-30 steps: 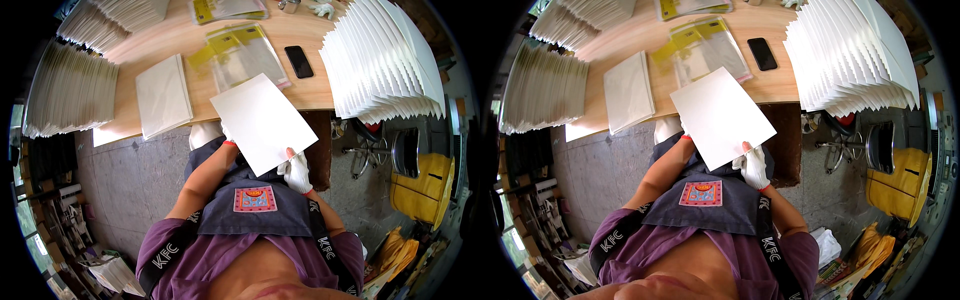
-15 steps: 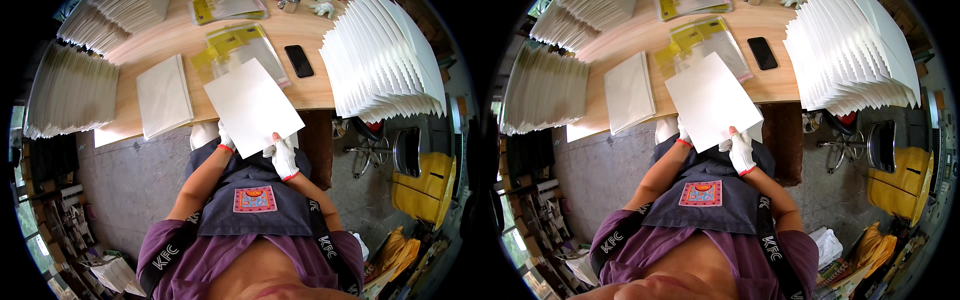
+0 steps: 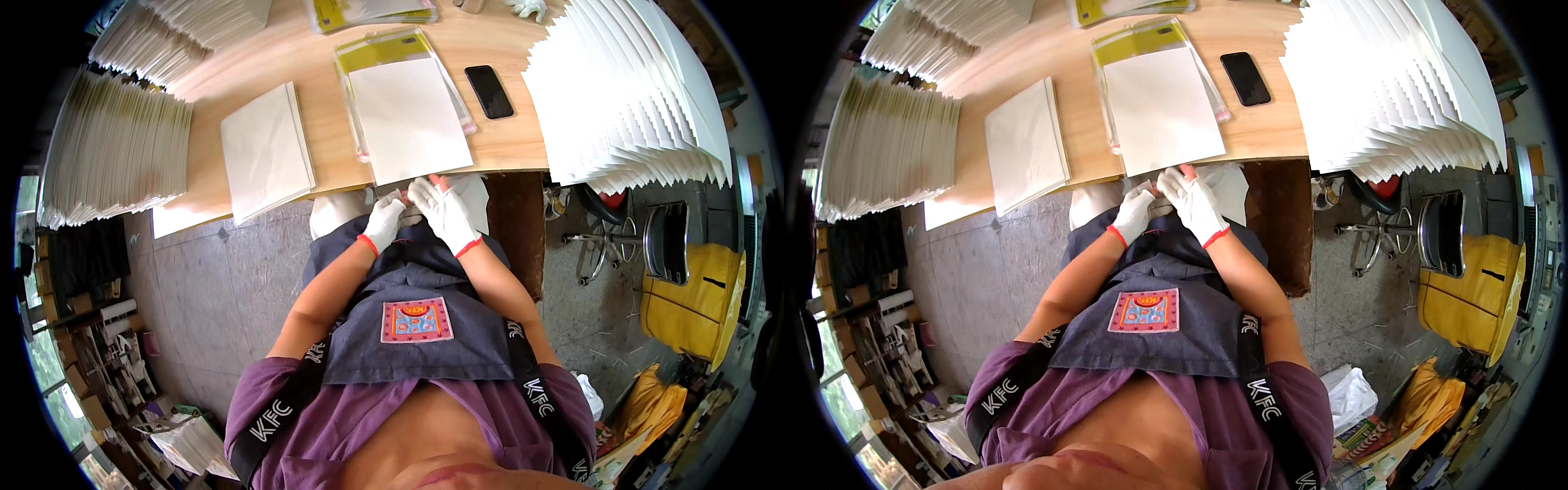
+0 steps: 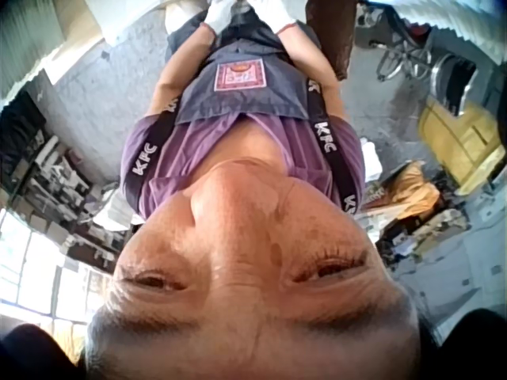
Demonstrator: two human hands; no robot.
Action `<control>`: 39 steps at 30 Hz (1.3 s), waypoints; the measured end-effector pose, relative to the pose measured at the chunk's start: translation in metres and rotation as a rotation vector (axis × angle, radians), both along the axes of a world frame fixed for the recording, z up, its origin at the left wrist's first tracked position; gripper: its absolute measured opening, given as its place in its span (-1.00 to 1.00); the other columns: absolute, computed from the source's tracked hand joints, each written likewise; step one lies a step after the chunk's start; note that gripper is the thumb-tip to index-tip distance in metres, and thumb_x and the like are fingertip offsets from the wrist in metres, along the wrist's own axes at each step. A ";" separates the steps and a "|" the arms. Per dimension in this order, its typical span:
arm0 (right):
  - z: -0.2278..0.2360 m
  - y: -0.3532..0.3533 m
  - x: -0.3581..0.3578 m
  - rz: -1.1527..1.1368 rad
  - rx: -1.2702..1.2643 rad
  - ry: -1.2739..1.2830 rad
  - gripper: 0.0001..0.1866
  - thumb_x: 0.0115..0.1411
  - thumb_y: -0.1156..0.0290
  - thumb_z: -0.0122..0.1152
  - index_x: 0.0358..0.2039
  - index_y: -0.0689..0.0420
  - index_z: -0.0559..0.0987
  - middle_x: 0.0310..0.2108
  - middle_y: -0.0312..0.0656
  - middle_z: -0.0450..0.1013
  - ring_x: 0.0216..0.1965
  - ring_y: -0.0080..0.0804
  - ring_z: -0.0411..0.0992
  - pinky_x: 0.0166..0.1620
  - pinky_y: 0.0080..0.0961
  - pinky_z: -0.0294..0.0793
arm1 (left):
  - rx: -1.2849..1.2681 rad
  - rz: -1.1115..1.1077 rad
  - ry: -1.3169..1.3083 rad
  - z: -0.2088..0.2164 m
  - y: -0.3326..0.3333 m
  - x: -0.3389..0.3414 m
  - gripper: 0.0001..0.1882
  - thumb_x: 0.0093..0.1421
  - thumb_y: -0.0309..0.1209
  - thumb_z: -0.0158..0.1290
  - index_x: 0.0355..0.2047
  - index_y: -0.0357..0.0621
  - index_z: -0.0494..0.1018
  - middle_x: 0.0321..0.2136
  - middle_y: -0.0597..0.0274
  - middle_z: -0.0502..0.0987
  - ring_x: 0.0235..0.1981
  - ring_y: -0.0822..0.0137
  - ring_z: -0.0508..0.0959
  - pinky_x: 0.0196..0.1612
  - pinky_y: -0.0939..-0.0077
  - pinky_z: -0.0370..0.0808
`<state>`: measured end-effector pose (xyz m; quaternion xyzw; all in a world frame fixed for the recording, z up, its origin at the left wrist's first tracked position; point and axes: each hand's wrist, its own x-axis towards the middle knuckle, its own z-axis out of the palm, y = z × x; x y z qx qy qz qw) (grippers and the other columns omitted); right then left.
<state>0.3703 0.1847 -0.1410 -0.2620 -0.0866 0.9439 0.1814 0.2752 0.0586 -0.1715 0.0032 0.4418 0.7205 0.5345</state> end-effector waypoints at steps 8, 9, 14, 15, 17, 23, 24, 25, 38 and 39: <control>0.063 -0.007 -0.002 0.652 1.256 -0.453 -0.78 0.23 0.39 -0.09 -0.17 0.09 0.50 -0.58 -0.28 0.47 -0.67 -0.61 0.36 -0.58 -0.65 0.36 | -0.317 0.114 0.143 0.043 -0.031 -0.028 -0.77 0.27 -0.38 -0.12 -0.15 -0.26 0.38 -0.24 0.06 0.55 -0.33 0.25 0.60 -0.34 0.47 0.56; 0.064 -0.011 -0.008 0.653 1.348 -0.433 -0.80 0.18 0.42 -0.05 -0.21 0.08 0.51 -0.58 -0.26 0.47 -0.62 -0.57 0.42 -0.53 -0.58 0.38 | -0.337 0.092 0.209 0.051 -0.033 -0.028 -0.76 0.26 -0.38 -0.11 -0.14 -0.27 0.40 -0.26 0.08 0.55 -0.34 0.26 0.60 -0.35 0.48 0.56; 0.043 -0.018 -0.050 0.835 2.268 -0.563 -0.84 0.17 0.26 -0.03 -0.28 0.00 0.39 -0.52 -0.11 0.51 -0.47 -0.13 0.51 -0.42 -0.16 0.44 | -0.700 -0.284 0.837 0.137 -0.031 -0.034 -0.67 0.22 -0.41 -0.14 -0.07 -0.32 0.44 -0.21 0.09 0.55 -0.23 0.29 0.57 -0.29 0.47 0.57; 0.047 -0.021 -0.055 0.816 2.341 -0.567 -0.83 0.15 0.26 -0.02 -0.29 0.02 0.40 -0.54 -0.11 0.50 -0.48 -0.14 0.52 -0.44 -0.16 0.45 | -0.497 -0.070 0.496 0.117 -0.034 -0.034 -0.67 0.21 -0.41 -0.13 -0.10 -0.31 0.47 -0.20 0.11 0.55 -0.21 0.29 0.57 -0.27 0.45 0.56; 0.042 -0.017 -0.060 0.761 2.492 -0.460 -0.83 0.13 0.28 -0.02 -0.30 0.04 0.40 -0.57 -0.12 0.50 -0.50 -0.14 0.52 -0.47 -0.20 0.46 | -0.491 -0.103 0.588 0.077 -0.039 -0.045 -0.69 0.19 -0.44 -0.15 -0.14 -0.34 0.46 -0.26 0.08 0.56 -0.26 0.20 0.59 -0.24 0.40 0.58; 0.055 0.018 -0.020 0.440 1.521 -0.402 -0.93 0.11 0.43 0.12 -0.44 0.10 0.43 -0.59 -0.27 0.45 -0.55 -0.53 0.43 -0.50 -0.48 0.39 | -0.291 0.144 0.167 0.049 -0.033 -0.039 -0.83 0.19 -0.48 -0.11 -0.27 -0.28 0.43 -0.36 0.09 0.57 -0.43 0.32 0.59 -0.37 0.48 0.58; 0.053 0.036 0.000 0.090 1.540 -0.488 -0.93 0.11 0.46 0.13 -0.48 0.11 0.44 -0.59 -0.32 0.42 -0.54 -0.60 0.39 -0.50 -0.54 0.37 | -0.316 0.121 0.225 0.056 -0.036 -0.039 -0.83 0.20 -0.47 -0.10 -0.27 -0.28 0.43 -0.36 0.09 0.57 -0.43 0.33 0.59 -0.37 0.50 0.57; 0.021 0.073 0.029 -0.106 1.122 -0.542 -0.86 0.15 0.44 0.07 -0.56 0.09 0.41 -0.62 -0.37 0.33 -0.57 -0.61 0.31 -0.51 -0.58 0.31 | -0.337 0.089 0.282 0.063 -0.036 -0.038 -0.83 0.21 -0.46 -0.09 -0.27 -0.28 0.43 -0.35 0.09 0.57 -0.44 0.34 0.58 -0.36 0.52 0.57; 0.019 0.097 0.152 0.683 2.064 -1.213 -0.71 0.13 0.14 0.06 -0.32 0.11 0.49 -0.45 -0.02 0.49 -0.36 0.04 0.45 -0.31 -0.03 0.40 | -0.580 -0.137 2.081 0.062 -0.056 -0.044 -0.55 -0.10 -0.45 0.13 -0.14 0.21 0.46 -0.09 0.27 0.40 -0.29 0.21 0.50 -0.31 0.28 0.47; 0.020 0.100 0.128 0.595 1.971 -1.087 -0.70 0.07 0.19 0.15 -0.24 0.08 0.45 -0.37 -0.08 0.49 -0.29 -0.04 0.45 -0.25 -0.09 0.38 | -0.492 -0.198 2.046 0.072 -0.044 -0.042 -0.59 -0.10 -0.50 0.11 -0.17 0.13 0.48 -0.10 0.21 0.41 -0.26 0.17 0.49 -0.26 0.29 0.47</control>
